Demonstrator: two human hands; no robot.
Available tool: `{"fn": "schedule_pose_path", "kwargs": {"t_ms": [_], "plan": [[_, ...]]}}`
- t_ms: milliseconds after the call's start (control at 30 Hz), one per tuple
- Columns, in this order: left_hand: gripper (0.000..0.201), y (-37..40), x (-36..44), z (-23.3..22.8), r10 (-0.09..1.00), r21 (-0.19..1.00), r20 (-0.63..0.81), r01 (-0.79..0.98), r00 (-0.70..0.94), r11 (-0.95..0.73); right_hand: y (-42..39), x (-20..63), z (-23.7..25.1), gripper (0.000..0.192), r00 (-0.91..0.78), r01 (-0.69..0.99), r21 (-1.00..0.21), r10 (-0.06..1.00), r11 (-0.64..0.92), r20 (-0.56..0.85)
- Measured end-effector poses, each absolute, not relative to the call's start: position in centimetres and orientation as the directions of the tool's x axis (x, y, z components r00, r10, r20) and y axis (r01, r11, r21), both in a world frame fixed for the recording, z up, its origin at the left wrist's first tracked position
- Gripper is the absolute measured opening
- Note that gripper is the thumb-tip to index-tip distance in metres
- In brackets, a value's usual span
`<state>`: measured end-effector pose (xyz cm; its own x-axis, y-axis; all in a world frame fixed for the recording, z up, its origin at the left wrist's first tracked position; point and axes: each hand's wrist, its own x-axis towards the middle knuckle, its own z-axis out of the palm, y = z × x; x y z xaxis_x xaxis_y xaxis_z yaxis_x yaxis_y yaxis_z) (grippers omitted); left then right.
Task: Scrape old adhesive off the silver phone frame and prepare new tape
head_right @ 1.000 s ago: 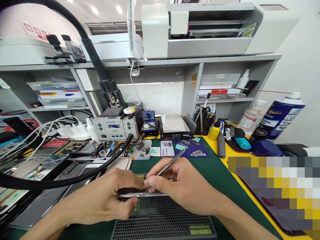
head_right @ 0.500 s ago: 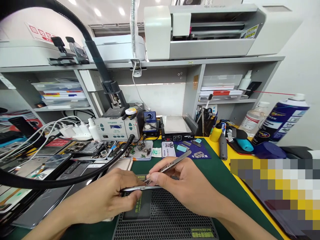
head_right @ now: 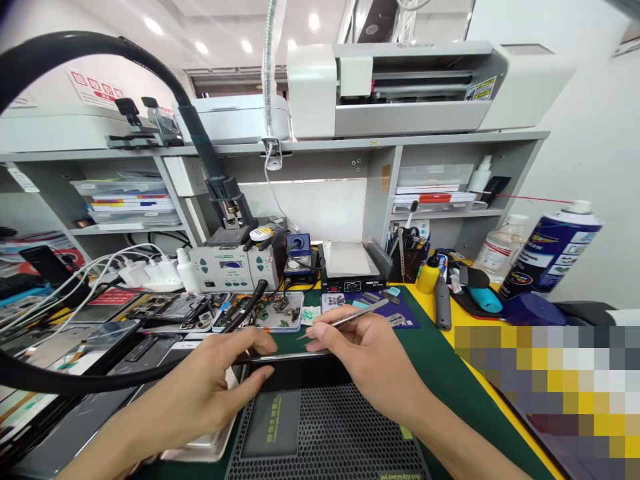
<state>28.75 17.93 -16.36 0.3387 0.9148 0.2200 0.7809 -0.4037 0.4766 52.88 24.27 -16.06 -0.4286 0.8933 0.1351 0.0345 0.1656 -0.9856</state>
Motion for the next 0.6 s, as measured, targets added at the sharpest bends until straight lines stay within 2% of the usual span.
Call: {"fn": "schedule_pose_path", "kwargs": {"t_ms": [167, 367, 600], "plan": [[0.009, 18.12, 28.70, -16.40, 0.870, 0.425, 0.295, 0.762, 0.394, -0.489, 24.54, 52.92, -16.17, 0.027, -0.404, 0.024, -0.989, 0.906, 0.145, 0.123], [0.015, 18.13, 28.71, -16.18, 0.846, 0.443, 0.316, 0.721, 0.430, -0.532, 24.75, 52.75, -16.39, 0.028, -0.416, 0.013, -0.990, 0.901, 0.141, 0.123], [0.012, 17.90, 28.80, -16.18, 0.862, 0.453, 0.308, 0.735, 0.403, -0.505, 24.60, 52.65, -16.13, 0.029, -0.390, 0.018, -0.994, 0.916, 0.110, 0.095]]}}
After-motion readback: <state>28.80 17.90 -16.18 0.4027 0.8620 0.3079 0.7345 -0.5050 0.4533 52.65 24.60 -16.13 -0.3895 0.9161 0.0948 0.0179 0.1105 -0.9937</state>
